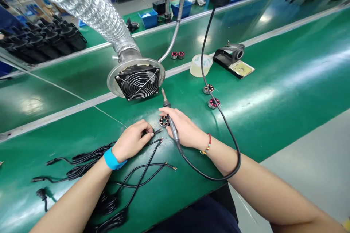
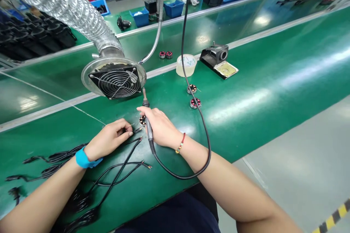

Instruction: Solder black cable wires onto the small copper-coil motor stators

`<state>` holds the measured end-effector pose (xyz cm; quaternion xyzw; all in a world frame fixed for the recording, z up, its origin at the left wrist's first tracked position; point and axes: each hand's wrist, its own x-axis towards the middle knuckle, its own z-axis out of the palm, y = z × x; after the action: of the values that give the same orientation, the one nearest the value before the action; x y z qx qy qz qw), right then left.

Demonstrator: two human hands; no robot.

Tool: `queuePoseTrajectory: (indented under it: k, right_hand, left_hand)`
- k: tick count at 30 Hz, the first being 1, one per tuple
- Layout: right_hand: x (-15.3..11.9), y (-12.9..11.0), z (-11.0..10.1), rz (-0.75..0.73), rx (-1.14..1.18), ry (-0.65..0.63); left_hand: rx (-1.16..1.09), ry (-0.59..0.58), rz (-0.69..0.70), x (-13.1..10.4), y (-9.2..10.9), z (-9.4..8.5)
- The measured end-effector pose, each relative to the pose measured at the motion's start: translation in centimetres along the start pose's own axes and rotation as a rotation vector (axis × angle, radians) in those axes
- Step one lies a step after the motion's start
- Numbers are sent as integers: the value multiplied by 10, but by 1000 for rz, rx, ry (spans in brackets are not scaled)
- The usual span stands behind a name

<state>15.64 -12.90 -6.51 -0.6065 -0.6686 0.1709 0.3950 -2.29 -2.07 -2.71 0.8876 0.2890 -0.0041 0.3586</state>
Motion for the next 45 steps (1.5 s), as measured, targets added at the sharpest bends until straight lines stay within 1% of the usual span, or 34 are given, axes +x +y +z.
queuePoseTrajectory:
  k: [2, 4, 7, 9, 10, 12, 14, 15, 18, 22, 24, 28, 32, 38, 41, 45]
  right_hand:
    - [0, 0, 0, -6, 19, -19]
    - [-1, 0, 0, -10, 47, -9]
    - [0, -7, -2, 14, 126, 84]
    - [1, -17, -4, 87, 224, 143]
    - [2, -23, -5, 132, 280, 154]
    - [3, -34, -6, 206, 376, 134]
    - [4, -42, -4, 242, 422, 119]
    - [4, -45, -1, 250, 432, 132]
    - [7, -44, 8, 271, 477, 216]
    - [13, -37, 20, 300, 568, 278]
    - [14, -36, 23, 285, 627, 311]
    - [10, -39, 25, 227, 663, 341]
    - [7, -39, 26, 226, 637, 353]
    - [6, -37, 27, 246, 686, 338]
    - [6, -38, 27, 237, 669, 344]
    - [5, -40, 27, 205, 638, 342]
  left_hand:
    - [-161, 36, -55, 2, -1, -3]
    - [-358, 62, -94, 3, -1, -6]
    - [-567, 87, -103, 3, 1, -9]
    - [-606, 83, -100, 2, 2, -10]
    - [-612, 76, -97, 2, 2, -10]
    - [-623, 63, -84, 2, 2, -10]
    - [-641, 71, -64, 2, 0, -10]
    - [-647, 81, -53, 1, 0, -10]
    - [-663, 100, -30, 1, -3, -8]
    - [-725, 68, -6, 0, -6, -8]
    - [-743, 56, -1, 1, -8, -8]
    - [-713, 39, -2, 1, -11, -7]
    - [-609, 23, 27, 0, -11, -6]
    - [-348, 128, 144, -4, 1, -5]
    - [-259, 111, 147, -6, 6, -3]
    - [-271, 102, 121, -7, 7, -2]
